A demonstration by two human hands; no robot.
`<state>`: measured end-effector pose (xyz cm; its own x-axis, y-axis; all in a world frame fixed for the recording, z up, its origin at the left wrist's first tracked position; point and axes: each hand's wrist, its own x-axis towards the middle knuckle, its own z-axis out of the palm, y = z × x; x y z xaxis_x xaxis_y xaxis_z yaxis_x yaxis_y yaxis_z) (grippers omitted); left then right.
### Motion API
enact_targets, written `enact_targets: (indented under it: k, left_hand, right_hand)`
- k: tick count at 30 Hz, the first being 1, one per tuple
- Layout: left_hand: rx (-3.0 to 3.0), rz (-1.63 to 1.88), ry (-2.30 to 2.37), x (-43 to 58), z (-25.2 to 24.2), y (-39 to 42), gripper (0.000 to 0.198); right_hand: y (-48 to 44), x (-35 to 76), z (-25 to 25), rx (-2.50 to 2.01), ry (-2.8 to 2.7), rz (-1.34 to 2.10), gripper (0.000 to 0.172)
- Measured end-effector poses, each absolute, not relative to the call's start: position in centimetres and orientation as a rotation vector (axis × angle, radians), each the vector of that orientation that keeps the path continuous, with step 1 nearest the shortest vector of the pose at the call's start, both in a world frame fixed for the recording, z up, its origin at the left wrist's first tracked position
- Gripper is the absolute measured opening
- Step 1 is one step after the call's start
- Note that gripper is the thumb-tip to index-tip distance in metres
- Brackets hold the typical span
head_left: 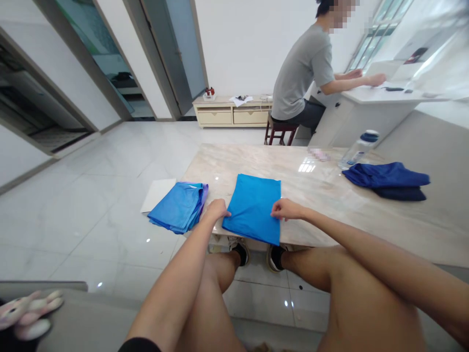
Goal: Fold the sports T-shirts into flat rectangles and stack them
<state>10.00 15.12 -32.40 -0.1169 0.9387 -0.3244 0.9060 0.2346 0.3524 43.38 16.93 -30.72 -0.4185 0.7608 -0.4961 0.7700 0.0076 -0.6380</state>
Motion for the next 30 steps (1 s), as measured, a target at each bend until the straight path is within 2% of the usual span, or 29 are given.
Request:
enact_targets:
  k: [3,7,9,14,20,23,30]
  left_hand:
    - [1.638,0.266,2.013,10.8,-33.2,16.5,0.035]
    - [1.511,0.445,1.969,12.7,-34.5,18.7,0.028]
    - [1.426,0.497,1.972,13.4,-35.0,19.5,0.031]
    - [1.222,0.569,2.041,13.7,-35.7,20.5,0.027]
    - [1.044,0.592,1.948,13.6,-35.2,20.1,0.035]
    - [0.967,0.631,1.865,13.6,-34.6,19.6,0.035]
    - [0.886,0.789,1.701,12.8,-31.5,19.0,0.041]
  right_hand:
    - [18.9,45.7,-31.9,2.323,2.221,-1.428,0.015]
    - [19.1,46.7,-32.8,2.742,1.674,-1.852,0.034]
    - [18.7,46.3,-33.0,2.739,1.489,-1.939,0.042]
    - [18.6,44.4,-34.0,2.606,1.401,-1.886,0.029]
    - [19.3,43.4,-35.1,2.547,1.375,-1.747,0.045]
    - [19.2,43.7,-35.1,2.532,1.410,-1.718,0.047]
    - [19.6,45.4,-33.4,2.552,1.805,-1.868,0.032]
